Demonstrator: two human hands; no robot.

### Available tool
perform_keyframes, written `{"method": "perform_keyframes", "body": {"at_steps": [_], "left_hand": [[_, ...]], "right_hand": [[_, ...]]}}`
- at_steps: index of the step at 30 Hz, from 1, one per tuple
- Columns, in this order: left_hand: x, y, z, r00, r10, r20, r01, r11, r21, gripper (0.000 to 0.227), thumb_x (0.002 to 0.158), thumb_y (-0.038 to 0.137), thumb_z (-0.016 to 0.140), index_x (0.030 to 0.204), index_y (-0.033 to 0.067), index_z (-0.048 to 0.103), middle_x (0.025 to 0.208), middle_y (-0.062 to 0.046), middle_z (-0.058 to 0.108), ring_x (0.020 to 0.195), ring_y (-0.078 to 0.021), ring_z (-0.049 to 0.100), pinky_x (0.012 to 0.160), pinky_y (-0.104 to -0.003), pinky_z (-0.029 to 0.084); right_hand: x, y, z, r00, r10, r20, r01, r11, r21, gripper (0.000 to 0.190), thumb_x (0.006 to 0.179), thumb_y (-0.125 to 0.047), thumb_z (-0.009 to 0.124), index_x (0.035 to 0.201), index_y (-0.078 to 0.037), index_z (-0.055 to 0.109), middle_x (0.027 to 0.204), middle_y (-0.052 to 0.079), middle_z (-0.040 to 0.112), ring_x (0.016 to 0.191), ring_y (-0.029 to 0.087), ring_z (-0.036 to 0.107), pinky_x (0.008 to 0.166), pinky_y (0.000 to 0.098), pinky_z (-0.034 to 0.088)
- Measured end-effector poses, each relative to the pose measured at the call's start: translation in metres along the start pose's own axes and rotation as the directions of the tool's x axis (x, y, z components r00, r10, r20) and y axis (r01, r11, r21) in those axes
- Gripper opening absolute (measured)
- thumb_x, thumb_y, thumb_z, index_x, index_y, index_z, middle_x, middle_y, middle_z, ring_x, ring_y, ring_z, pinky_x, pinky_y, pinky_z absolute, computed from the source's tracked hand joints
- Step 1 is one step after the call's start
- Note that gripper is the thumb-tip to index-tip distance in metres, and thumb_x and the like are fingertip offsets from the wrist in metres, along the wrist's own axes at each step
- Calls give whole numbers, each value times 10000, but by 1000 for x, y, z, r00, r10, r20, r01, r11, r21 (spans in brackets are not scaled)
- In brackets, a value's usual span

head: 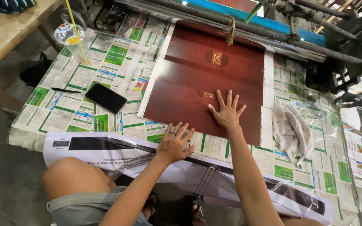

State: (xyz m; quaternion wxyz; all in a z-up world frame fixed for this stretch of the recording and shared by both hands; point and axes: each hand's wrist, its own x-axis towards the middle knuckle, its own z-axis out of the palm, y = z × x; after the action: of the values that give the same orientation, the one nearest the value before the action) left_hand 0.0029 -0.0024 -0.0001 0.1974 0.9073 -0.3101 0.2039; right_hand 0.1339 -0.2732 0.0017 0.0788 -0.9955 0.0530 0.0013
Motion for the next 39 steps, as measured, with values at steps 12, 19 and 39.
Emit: {"method": "perform_keyframes", "body": {"at_steps": [12, 19, 39], "left_hand": [[-5, 1, 2, 999, -6, -45, 5, 1000, -9, 618, 914, 510, 575, 1404, 136, 611, 1449, -160, 567, 1359, -358, 513, 1157, -590, 340], [-12, 0, 7, 997, 25, -76, -26, 999, -19, 602, 956, 469, 576, 1444, 116, 589, 1476, -186, 532, 1380, -371, 494, 1179, -567, 356], [-1, 5, 0, 997, -74, -19, 75, 996, 49, 723, 882, 561, 616, 1451, 118, 564, 1458, -208, 519, 1383, -395, 449, 1171, -587, 316]], "right_hand": [[-78, -13, -8, 954, -296, 48, 298, 954, -38, 1161, 693, -847, 618, 1612, -320, 142, 1678, 182, 1, 1528, 442, -26, 1112, 760, 6], [-98, -5, -19, 899, -437, -43, 433, 898, -75, 800, 900, -594, 663, 1591, -314, 371, 1683, 163, 248, 1545, 430, 243, 1178, 665, 235], [-152, -31, 3, 990, -40, -134, 31, 997, -70, 725, 958, -626, 515, 1603, -368, 307, 1671, 179, 226, 1512, 484, 158, 1104, 781, 63]]}}
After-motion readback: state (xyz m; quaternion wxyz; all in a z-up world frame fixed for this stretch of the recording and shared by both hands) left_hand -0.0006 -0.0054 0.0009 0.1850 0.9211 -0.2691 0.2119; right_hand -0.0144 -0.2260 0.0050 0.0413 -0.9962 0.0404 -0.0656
